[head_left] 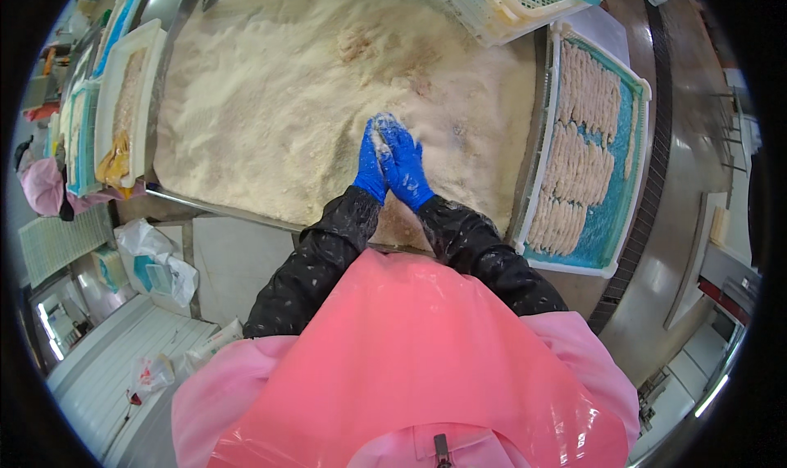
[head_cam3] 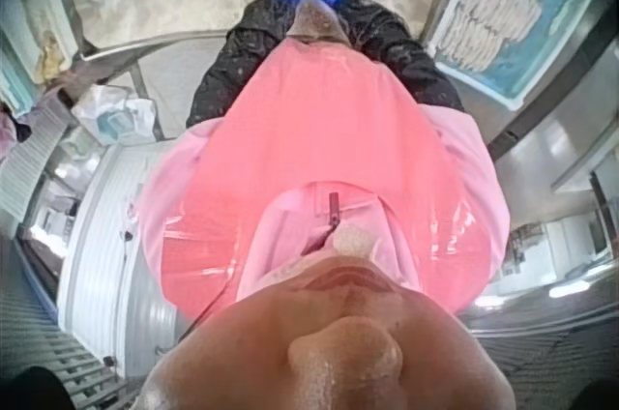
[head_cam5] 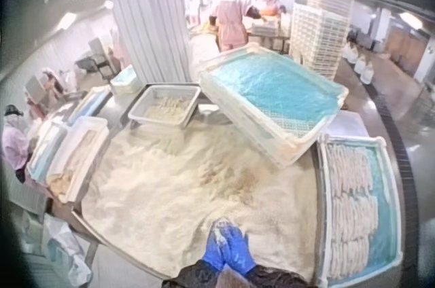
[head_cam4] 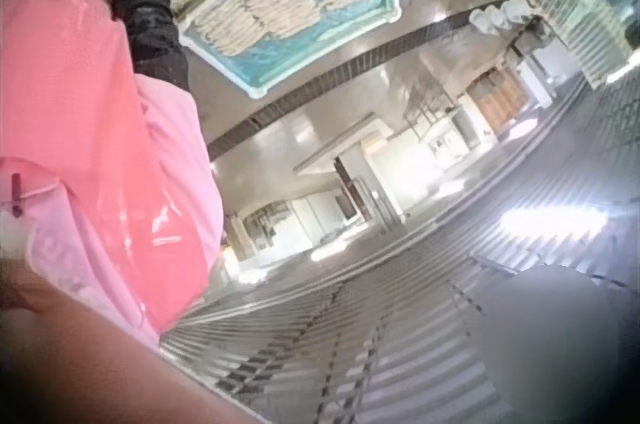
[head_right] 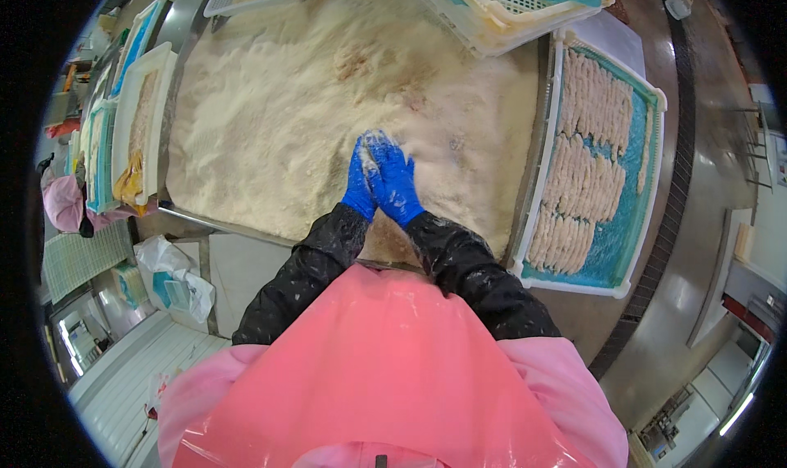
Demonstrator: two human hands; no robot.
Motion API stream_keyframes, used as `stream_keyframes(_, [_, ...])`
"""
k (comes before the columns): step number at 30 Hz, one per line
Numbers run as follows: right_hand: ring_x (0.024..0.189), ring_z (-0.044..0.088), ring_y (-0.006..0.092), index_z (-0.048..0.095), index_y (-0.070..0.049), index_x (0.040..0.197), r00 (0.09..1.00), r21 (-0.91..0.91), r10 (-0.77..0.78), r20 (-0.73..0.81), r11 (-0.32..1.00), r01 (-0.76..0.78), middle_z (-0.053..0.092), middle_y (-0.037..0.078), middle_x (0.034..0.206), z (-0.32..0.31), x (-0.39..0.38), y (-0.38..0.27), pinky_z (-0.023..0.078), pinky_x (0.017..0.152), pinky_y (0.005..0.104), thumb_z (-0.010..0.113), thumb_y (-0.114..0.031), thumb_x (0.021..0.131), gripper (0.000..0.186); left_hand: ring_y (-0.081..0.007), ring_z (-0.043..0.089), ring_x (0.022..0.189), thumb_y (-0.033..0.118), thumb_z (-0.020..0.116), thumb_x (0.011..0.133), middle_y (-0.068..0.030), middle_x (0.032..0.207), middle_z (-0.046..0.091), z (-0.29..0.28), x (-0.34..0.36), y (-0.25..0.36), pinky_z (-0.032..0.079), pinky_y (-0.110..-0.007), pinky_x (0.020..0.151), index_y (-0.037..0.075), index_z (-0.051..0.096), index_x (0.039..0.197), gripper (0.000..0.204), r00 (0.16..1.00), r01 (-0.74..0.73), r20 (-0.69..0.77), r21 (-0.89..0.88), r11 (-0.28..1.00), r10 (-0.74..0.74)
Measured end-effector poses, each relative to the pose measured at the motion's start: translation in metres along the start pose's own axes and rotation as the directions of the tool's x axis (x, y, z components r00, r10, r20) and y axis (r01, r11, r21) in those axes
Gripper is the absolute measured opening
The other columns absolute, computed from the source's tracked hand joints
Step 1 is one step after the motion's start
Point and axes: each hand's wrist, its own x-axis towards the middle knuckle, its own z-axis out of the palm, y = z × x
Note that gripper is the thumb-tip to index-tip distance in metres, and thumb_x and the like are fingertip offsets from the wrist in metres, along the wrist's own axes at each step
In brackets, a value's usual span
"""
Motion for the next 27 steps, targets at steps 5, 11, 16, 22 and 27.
stream_keyframes(5, [0.141, 0.015, 0.0348, 0.027, -0.015, 0.147, 0.980, -0.514, 0.174, -0.097, 0.834, -0.199, 0.019, 0.013, 0.154, -0.013, -0.015, 0.034, 0.006, 0.110, 0.0560, 0.042, -0.038, 0.094, 0.060, -0.0232, 0.044, 0.124, 0.043, 0.037, 0.100, -0.0116, 0.136, 0.046, -0.029, -0.042, 0.011, 0.032, -0.033, 0.108, 0.004, 0.038, 0.140, 0.056, 0.974, 0.027, 0.218, 0.164, 0.986, -0.063])
stream_keyframes(11, [0.140, 0.022, 0.0296, 0.037, -0.015, 0.143, 0.972, -0.108, 0.163, 0.168, 0.983, -0.146, 0.030, 0.010, 0.151, 0.014, -0.029, -0.044, 0.007, 0.111, 0.0565, 0.042, -0.033, 0.094, 0.052, -0.0276, 0.050, 0.118, 0.055, 0.036, 0.096, -0.0113, 0.131, 0.052, -0.042, -0.045, -0.007, 0.038, -0.041, 0.103, 0.011, 0.046, 0.133, 0.058, 0.868, 0.388, 0.434, -0.295, 0.873, -0.240])
stream_keyframes(16, [0.140, 0.024, 0.0299, 0.037, -0.011, 0.143, 0.986, -0.146, 0.168, 0.006, 0.975, -0.165, 0.032, 0.013, 0.149, 0.017, -0.042, -0.006, 0.006, 0.113, 0.0485, 0.041, -0.029, 0.095, 0.051, -0.0269, 0.056, 0.107, 0.059, 0.041, 0.092, -0.0115, 0.120, 0.058, 0.015, -0.056, 0.017, 0.045, -0.040, 0.095, 0.012, 0.050, 0.127, 0.059, 0.880, 0.471, 0.091, -0.061, 0.880, -0.466])
stream_keyframes(22, [0.125, 0.044, 0.0281, 0.050, -0.011, 0.132, 0.989, -0.485, 0.134, 0.061, 0.870, -0.088, 0.051, 0.012, 0.134, -0.015, -0.051, -0.010, 0.029, 0.101, 0.0380, 0.053, -0.023, 0.090, 0.044, -0.0278, 0.057, 0.102, 0.063, 0.036, 0.092, -0.0145, 0.116, 0.058, -0.008, -0.066, 0.013, 0.045, -0.041, 0.094, 0.008, 0.050, 0.127, 0.067, 0.869, 0.495, 0.100, -0.197, 0.846, -0.485])
stream_keyframes(27, [0.098, 0.059, 0.0219, 0.063, -0.009, 0.108, 0.940, -0.209, 0.319, 0.122, 0.934, -0.290, 0.065, 0.012, 0.100, -0.044, -0.043, -0.031, 0.041, 0.085, 0.0331, 0.060, -0.023, 0.087, 0.025, -0.0299, 0.055, 0.110, 0.070, 0.029, 0.089, -0.0165, 0.125, 0.055, -0.010, -0.089, 0.015, 0.041, -0.045, 0.098, 0.004, 0.045, 0.133, 0.082, 0.851, 0.526, -0.057, 0.063, 0.848, -0.523])
